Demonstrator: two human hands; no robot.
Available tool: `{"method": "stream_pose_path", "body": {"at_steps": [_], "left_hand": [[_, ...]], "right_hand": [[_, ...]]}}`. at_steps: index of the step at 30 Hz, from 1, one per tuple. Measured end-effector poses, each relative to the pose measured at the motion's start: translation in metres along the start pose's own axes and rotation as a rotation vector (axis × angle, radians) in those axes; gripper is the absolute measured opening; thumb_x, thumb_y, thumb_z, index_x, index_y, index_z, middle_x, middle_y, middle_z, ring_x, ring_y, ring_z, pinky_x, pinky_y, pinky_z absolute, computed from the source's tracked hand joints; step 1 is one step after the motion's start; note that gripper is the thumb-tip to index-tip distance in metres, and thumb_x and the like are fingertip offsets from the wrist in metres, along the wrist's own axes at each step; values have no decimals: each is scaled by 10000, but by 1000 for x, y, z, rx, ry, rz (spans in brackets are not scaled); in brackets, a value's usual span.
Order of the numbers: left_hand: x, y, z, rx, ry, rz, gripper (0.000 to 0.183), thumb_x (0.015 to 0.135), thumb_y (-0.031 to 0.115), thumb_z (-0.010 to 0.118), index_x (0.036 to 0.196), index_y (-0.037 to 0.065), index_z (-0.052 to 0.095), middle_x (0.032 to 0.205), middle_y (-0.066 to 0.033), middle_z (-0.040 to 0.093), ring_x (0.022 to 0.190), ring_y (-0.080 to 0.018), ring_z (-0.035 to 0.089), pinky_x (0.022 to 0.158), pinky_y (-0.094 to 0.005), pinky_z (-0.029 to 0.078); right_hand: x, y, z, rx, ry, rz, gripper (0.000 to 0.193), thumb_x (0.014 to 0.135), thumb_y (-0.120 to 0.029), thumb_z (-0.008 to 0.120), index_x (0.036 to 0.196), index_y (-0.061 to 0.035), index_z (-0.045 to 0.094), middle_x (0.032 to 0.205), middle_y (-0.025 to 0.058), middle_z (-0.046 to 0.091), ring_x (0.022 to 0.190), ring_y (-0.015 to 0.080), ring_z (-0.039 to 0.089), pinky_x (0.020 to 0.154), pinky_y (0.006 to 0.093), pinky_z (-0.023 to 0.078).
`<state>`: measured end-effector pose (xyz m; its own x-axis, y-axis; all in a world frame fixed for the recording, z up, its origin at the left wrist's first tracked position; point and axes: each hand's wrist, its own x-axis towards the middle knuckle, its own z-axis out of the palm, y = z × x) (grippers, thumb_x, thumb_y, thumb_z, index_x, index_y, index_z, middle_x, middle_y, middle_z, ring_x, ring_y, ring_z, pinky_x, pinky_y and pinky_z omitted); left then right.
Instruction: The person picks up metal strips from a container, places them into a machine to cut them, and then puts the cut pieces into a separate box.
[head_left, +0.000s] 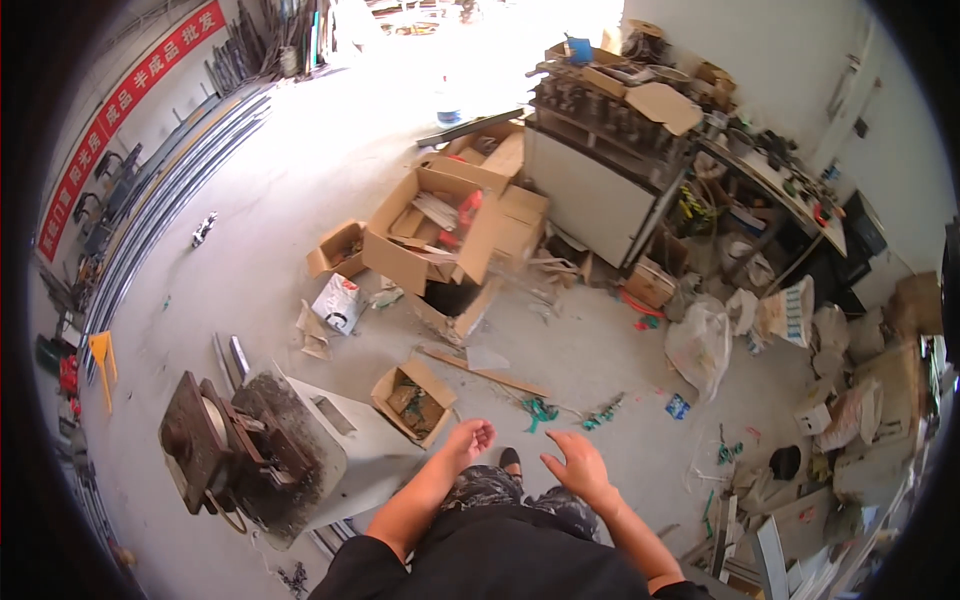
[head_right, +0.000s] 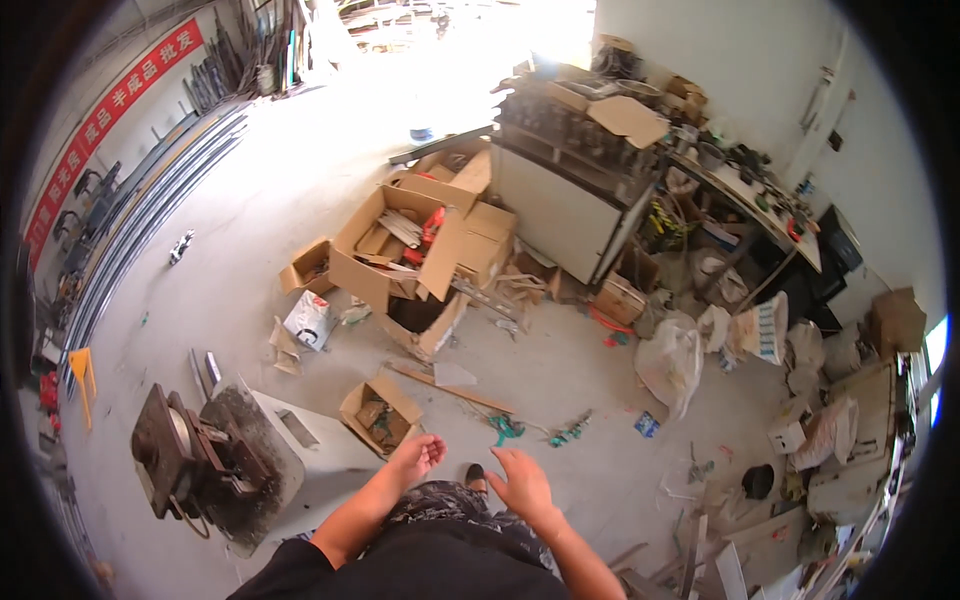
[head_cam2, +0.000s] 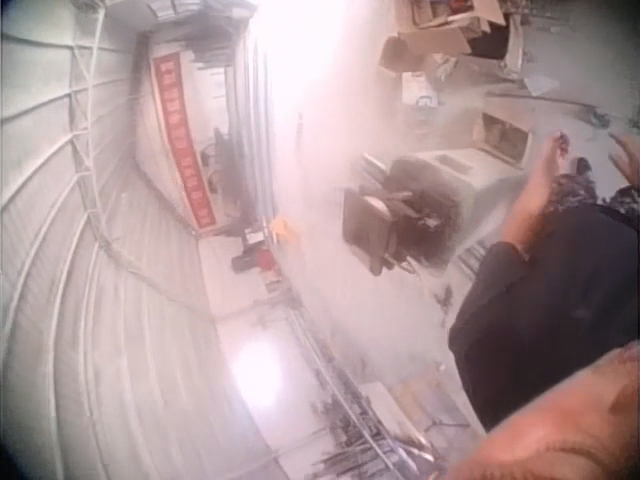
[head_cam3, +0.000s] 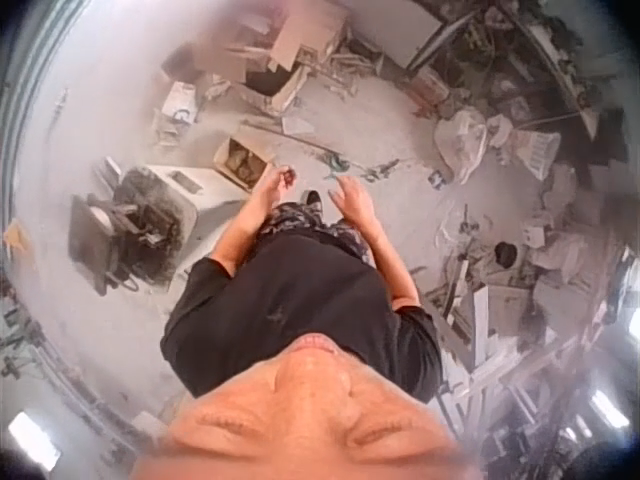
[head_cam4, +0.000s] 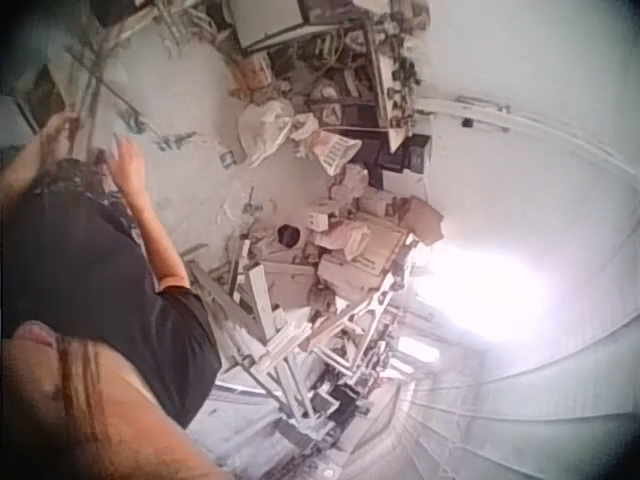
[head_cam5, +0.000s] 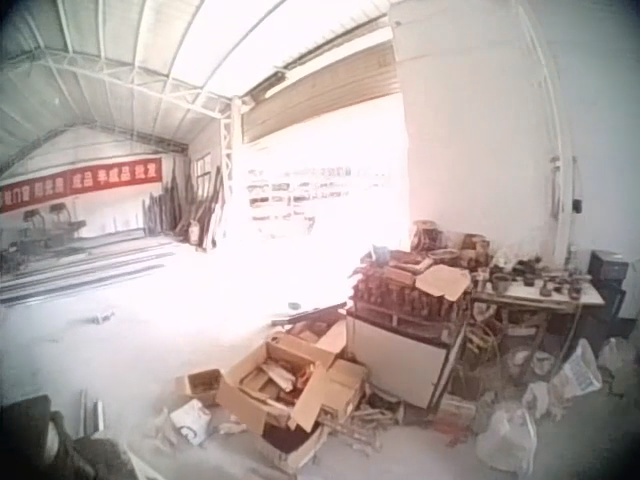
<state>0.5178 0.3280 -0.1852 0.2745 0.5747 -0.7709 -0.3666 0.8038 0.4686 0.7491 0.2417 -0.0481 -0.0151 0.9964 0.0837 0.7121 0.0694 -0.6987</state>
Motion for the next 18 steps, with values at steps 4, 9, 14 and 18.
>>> {"method": "stream_pose_path", "body": {"at_steps": [4,9,14,18], "left_hand": [[21,58,-35,-234,96,34,134,863,140,495,935,45,557,915,-93,602,904,-237,576,801,-374,471],[43,52,-76,-529,130,95,140,852,149,496,881,39,577,876,-98,631,844,-252,610,741,-380,503],[60,54,-69,-711,378,-42,146,862,161,497,880,40,576,892,-105,637,868,-260,608,747,-385,498],[109,105,-47,-830,567,26,143,864,165,515,908,34,551,924,-103,605,899,-255,579,758,-374,489]], "right_hand": [[108,10,28,6,-245,-69,396,786,-264,633,1116,-57,563,1000,141,596,938,310,564,796,378,460],[259,41,74,175,-530,-112,346,769,-249,643,1044,-43,603,894,126,634,818,278,614,732,360,486],[455,60,153,70,-639,-96,392,734,-282,667,1022,-23,607,897,136,642,844,279,621,732,358,487],[601,87,262,-24,-610,-75,543,716,-418,664,1049,1,578,984,184,626,921,315,598,783,382,469]]}}
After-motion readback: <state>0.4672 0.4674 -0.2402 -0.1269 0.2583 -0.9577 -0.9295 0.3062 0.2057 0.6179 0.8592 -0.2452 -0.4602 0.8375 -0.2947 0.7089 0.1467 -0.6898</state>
